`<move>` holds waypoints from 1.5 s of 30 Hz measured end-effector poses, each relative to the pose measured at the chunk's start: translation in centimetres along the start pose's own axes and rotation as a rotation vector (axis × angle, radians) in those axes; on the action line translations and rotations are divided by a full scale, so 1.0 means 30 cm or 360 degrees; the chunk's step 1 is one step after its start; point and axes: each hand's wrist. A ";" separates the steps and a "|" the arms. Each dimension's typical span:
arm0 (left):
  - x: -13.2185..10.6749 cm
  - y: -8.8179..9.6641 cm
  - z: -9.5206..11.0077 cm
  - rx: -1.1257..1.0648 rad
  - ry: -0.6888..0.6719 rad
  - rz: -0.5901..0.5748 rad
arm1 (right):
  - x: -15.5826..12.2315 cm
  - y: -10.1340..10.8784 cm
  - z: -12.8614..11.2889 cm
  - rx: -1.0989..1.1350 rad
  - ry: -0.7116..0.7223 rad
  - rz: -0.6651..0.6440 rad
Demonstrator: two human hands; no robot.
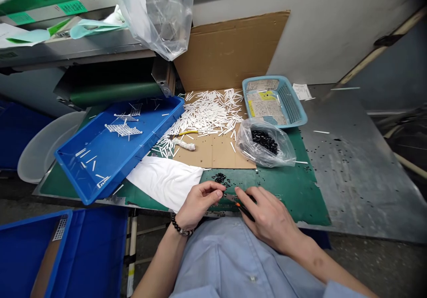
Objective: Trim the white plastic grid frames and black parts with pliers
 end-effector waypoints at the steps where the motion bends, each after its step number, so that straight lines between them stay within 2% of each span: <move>1: 0.000 0.001 0.001 0.0009 0.0006 -0.0011 | 0.001 0.000 -0.001 0.0000 -0.0004 -0.0028; 9: 0.011 0.018 0.004 0.0149 0.0076 -0.0102 | 0.002 0.008 -0.005 -0.0054 0.0027 -0.0174; 16: 0.023 0.010 -0.030 0.0051 0.0181 -0.0138 | -0.015 -0.026 0.002 -0.0003 0.0040 -0.0292; 19: 0.033 0.026 -0.065 -0.0119 0.0199 -0.0074 | -0.015 -0.045 0.003 0.0045 0.0022 -0.0202; 22: 0.049 0.062 -0.100 -0.0492 0.0285 0.0038 | -0.012 -0.053 0.006 0.0089 -0.0037 -0.0118; 25: 0.078 0.094 -0.121 -0.0786 0.0347 0.0055 | -0.010 -0.054 0.014 0.0138 -0.0089 -0.0098; 27: 0.106 0.098 -0.129 -0.0618 0.0305 0.0182 | -0.008 -0.053 0.021 0.0170 -0.0094 -0.0117; 28: 0.122 0.095 -0.134 -0.0380 0.0245 0.0292 | -0.007 -0.053 0.024 0.0182 -0.0091 -0.0128; 31: 0.165 0.072 -0.151 0.0624 -0.0047 0.0568 | -0.004 -0.054 0.030 0.0206 -0.0086 -0.0142; 33: 0.185 0.058 -0.165 0.1151 -0.0220 0.0607 | -0.006 -0.056 0.032 0.0215 -0.0091 -0.0137; 35: 0.196 0.051 -0.177 0.1431 -0.0297 0.0586 | -0.010 -0.059 0.034 0.0228 -0.0098 -0.0135; 37: 0.200 0.052 -0.182 0.1543 -0.0306 0.0542 | -0.014 -0.063 0.035 0.0240 -0.0109 -0.0128; 40: 0.199 0.063 -0.175 0.1487 -0.0266 0.0491 | -0.016 -0.067 0.038 0.0256 -0.0127 -0.0116; 45: 0.185 0.083 -0.161 0.0950 -0.0173 0.0445 | -0.014 -0.074 0.038 0.0279 -0.0131 -0.0104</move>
Point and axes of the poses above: each hand's wrist, its own x-axis towards the middle knuckle, its own y-axis out of the back of the hand, z = x × y, and after that the axes turned 2 degrees about x, right-handed
